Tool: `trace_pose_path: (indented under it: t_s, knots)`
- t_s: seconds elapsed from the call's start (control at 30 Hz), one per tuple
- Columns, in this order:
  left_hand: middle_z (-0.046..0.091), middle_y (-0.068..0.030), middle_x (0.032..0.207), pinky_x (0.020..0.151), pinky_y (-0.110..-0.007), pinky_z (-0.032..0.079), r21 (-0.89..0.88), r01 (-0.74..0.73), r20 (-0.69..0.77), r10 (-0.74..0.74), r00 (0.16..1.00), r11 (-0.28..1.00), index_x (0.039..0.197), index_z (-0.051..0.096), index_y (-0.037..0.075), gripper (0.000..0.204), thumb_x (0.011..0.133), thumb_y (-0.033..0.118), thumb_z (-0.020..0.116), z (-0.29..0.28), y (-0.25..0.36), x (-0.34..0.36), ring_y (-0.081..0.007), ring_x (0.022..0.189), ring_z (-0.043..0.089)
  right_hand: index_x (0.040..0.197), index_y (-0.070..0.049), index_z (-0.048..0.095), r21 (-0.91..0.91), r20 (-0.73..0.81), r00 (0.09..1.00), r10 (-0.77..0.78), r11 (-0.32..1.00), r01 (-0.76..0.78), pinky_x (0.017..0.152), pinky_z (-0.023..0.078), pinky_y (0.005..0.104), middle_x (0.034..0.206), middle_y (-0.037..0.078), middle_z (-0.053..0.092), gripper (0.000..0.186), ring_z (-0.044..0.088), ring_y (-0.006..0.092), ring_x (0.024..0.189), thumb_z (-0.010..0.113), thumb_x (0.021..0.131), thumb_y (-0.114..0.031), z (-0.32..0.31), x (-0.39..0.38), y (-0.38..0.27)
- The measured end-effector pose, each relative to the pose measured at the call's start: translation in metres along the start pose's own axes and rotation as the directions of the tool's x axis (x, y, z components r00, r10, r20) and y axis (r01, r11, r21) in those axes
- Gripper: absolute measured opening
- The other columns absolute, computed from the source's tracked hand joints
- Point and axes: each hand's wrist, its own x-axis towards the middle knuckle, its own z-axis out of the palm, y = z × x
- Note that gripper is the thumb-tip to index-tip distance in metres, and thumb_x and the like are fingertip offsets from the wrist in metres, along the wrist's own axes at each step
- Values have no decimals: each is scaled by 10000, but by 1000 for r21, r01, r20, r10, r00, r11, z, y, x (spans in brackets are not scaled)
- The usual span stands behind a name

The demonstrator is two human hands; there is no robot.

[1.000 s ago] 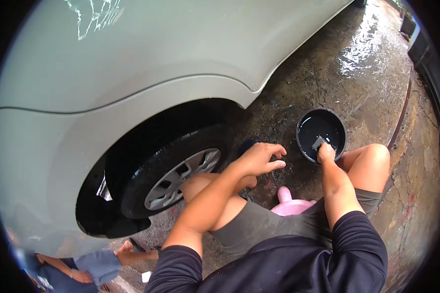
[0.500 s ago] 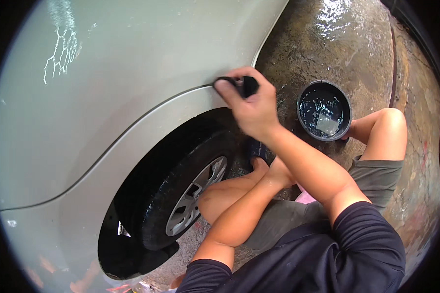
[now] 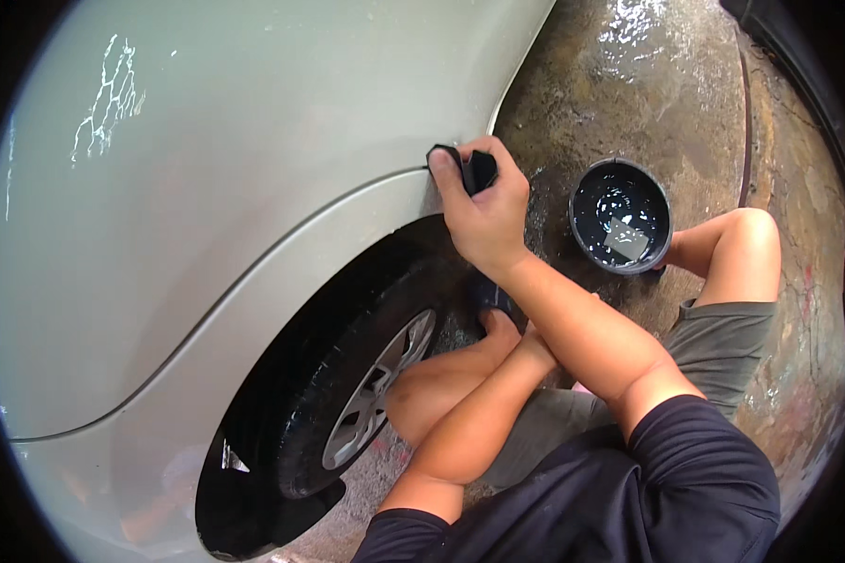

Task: Sanding the edge of a car door seam using a sanding block and water from a bucket.

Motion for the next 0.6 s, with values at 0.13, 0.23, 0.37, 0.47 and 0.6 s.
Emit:
trace_pose_path:
  t_s: [0.13,0.23,0.37,0.47,0.6]
  knots:
    - [548,-229,1515,1140,-576,431,-35,352,673,-238,700,936,1646,365,77,658,1080,398,461,-27,22,32,-385,1321,590,890,-47,607,21,-7,903,-429,903,429,610,432,238,774,-50,594,204,514,42,693,805,941,-60,16,6,-32]
    - [652,-197,1403,1087,-537,463,-294,284,381,-160,911,913,1486,588,53,591,1053,454,553,-22,19,23,-344,1322,594,870,-41,601,21,30,957,-287,958,287,592,425,242,716,-43,568,211,500,38,667,797,943,-66,9,7,-21]
    - [684,-43,1414,1109,-426,439,-199,690,571,-490,659,696,1383,671,98,554,1063,545,597,-55,23,57,-228,1353,585,885,-37,643,-80,56,965,-256,962,260,575,455,284,713,15,604,184,547,97,630,806,930,-110,-21,20,-1]
    - [657,-54,1451,1134,-396,432,-804,588,566,-423,708,-92,1424,636,113,517,1063,483,620,12,3,-12,-235,1365,574,908,-36,649,85,104,887,-449,893,442,577,416,239,719,-63,580,161,490,31,655,777,977,-105,24,6,-44]
    - [658,-126,1443,1058,-354,519,-325,584,380,-463,801,744,1394,627,50,595,934,382,810,-8,15,21,-204,1305,617,920,-31,654,-60,106,981,-161,984,168,607,435,235,728,-53,595,171,502,35,667,797,967,-111,-16,18,-4]
